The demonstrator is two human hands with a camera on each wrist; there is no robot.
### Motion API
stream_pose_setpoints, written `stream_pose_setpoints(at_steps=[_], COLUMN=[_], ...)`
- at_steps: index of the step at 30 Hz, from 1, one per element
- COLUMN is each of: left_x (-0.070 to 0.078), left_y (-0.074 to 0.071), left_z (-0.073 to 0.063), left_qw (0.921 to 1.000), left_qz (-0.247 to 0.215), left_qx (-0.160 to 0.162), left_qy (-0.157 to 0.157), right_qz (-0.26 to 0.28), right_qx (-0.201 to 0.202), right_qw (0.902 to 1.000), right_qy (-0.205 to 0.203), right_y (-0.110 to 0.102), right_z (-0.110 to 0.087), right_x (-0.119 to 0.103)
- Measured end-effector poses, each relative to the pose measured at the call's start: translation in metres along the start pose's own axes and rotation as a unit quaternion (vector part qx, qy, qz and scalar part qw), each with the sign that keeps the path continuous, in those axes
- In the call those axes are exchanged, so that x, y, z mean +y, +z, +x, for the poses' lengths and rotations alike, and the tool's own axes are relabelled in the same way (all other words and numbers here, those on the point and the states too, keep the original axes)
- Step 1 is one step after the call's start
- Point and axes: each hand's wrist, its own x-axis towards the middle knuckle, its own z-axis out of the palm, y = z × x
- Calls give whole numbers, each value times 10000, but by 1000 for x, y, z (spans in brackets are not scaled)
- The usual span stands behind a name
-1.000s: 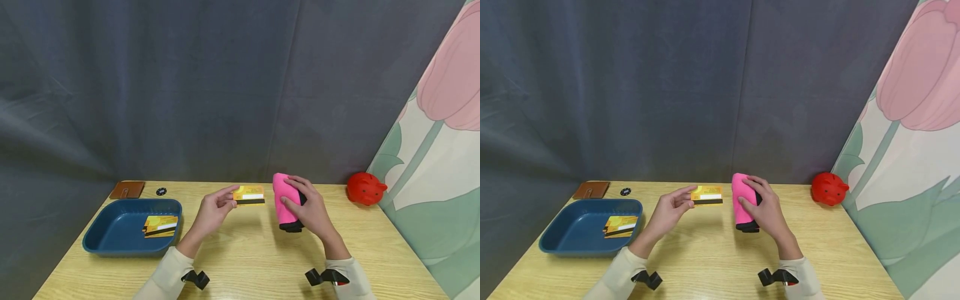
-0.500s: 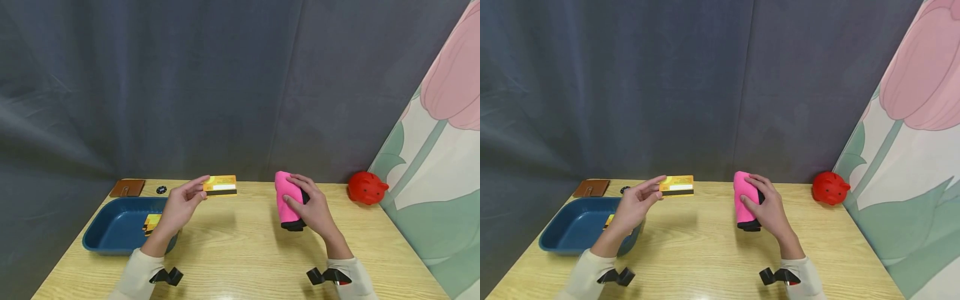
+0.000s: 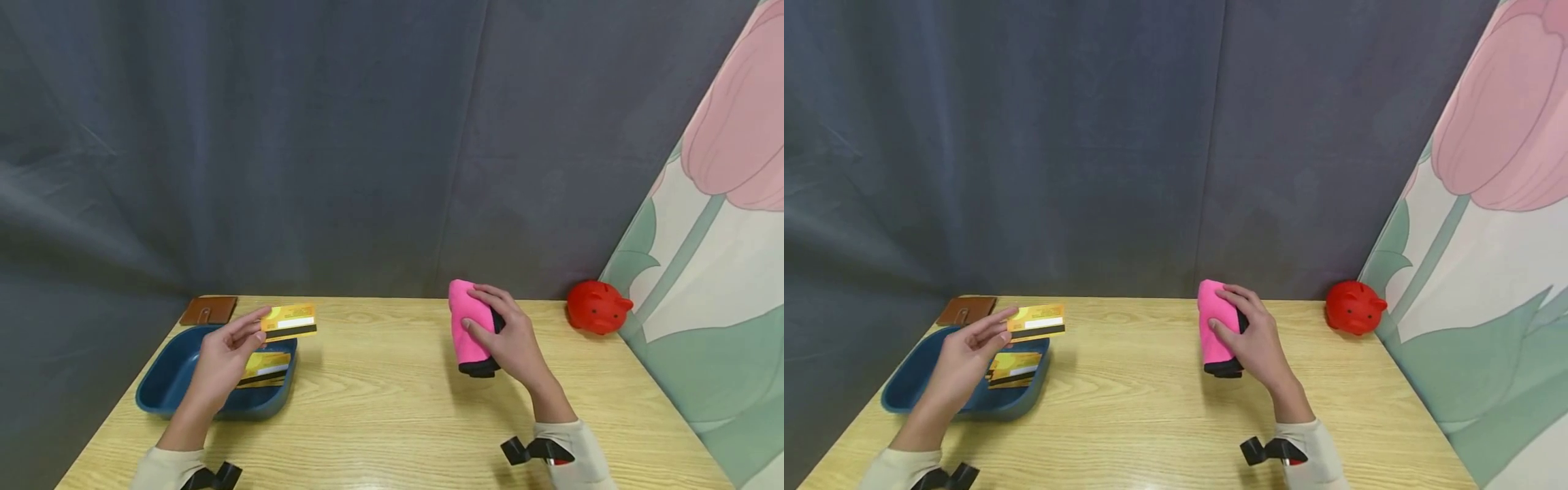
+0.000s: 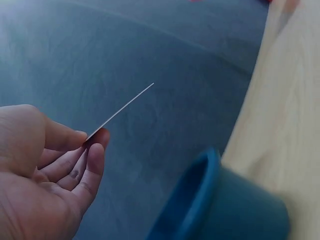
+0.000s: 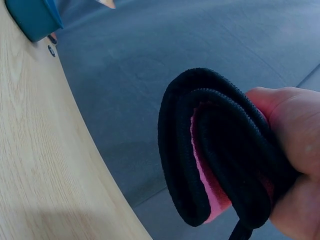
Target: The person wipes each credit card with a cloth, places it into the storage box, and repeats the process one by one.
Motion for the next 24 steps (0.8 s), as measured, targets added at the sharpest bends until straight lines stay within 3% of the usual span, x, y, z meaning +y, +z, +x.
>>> stream_pose_setpoints(at_steps=[6,13,24], left_x=[-23,-37,-49], left_y=[-20,-37,-42], left_z=[-2,3,7], left_qw=[9988,9964,9894], left_qz=[394,600,807], left_qx=[101,250,-466], left_qy=[-256,-543,-1110], right_qz=[-28,-47,28], right_qx=[-28,-1,-55], right_qw=[10000,10000,10000], right_qy=[28,-21,-25], right_y=[-2,-2,1], right_z=[-1,0,0], right_x=[-1,-2,-1])
